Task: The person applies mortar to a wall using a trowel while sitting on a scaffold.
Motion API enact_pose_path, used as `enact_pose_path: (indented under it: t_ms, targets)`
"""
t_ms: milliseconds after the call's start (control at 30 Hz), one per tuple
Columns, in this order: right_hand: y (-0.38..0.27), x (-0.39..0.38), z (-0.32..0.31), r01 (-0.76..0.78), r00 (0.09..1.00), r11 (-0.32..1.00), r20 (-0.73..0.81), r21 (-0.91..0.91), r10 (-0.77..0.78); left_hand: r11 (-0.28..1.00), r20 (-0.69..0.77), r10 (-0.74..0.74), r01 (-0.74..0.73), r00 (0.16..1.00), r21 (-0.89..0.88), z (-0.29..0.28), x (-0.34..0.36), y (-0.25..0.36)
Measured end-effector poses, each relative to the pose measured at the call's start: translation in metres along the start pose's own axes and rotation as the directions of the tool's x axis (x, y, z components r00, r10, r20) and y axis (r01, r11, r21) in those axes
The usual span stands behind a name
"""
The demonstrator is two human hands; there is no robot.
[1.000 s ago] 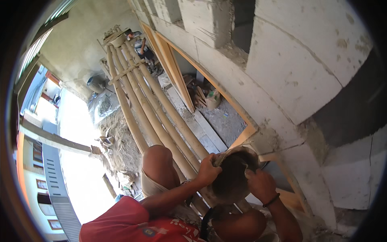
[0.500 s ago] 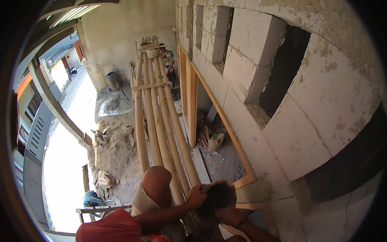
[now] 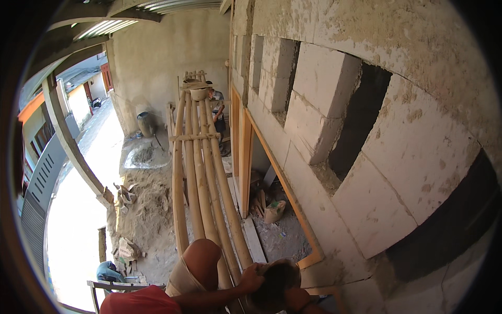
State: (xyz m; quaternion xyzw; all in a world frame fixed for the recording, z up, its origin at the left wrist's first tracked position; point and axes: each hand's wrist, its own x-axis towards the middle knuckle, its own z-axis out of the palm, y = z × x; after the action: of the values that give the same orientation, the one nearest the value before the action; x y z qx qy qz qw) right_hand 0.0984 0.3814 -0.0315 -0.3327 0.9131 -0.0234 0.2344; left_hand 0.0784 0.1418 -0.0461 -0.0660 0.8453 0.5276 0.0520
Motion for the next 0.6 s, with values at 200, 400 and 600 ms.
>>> enact_pose_path:
  t_ms: [200, 400, 600]
  targets:
    - [-0.030, -0.016, -0.052, 0.295, 0.954, 0.945, -0.093, 0.138, -0.285, 0.998, 0.019, -0.054, 0.055, 0.998, -0.033, 0.004, 0.005, -0.005]
    - [-0.027, -0.011, -0.045, 0.129, 0.990, 0.991, -0.051, 0.016, -0.128, 0.999, 0.037, -0.046, 0.046, 0.998, 0.002, 0.000, 0.008, 0.001]
    - [-0.014, -0.004, -0.020, -0.228, 0.914, 0.973, -0.352, -0.039, 0.200, 1.000, 0.063, 0.010, -0.009, 0.998, -0.023, 0.001, 0.011, 0.002]
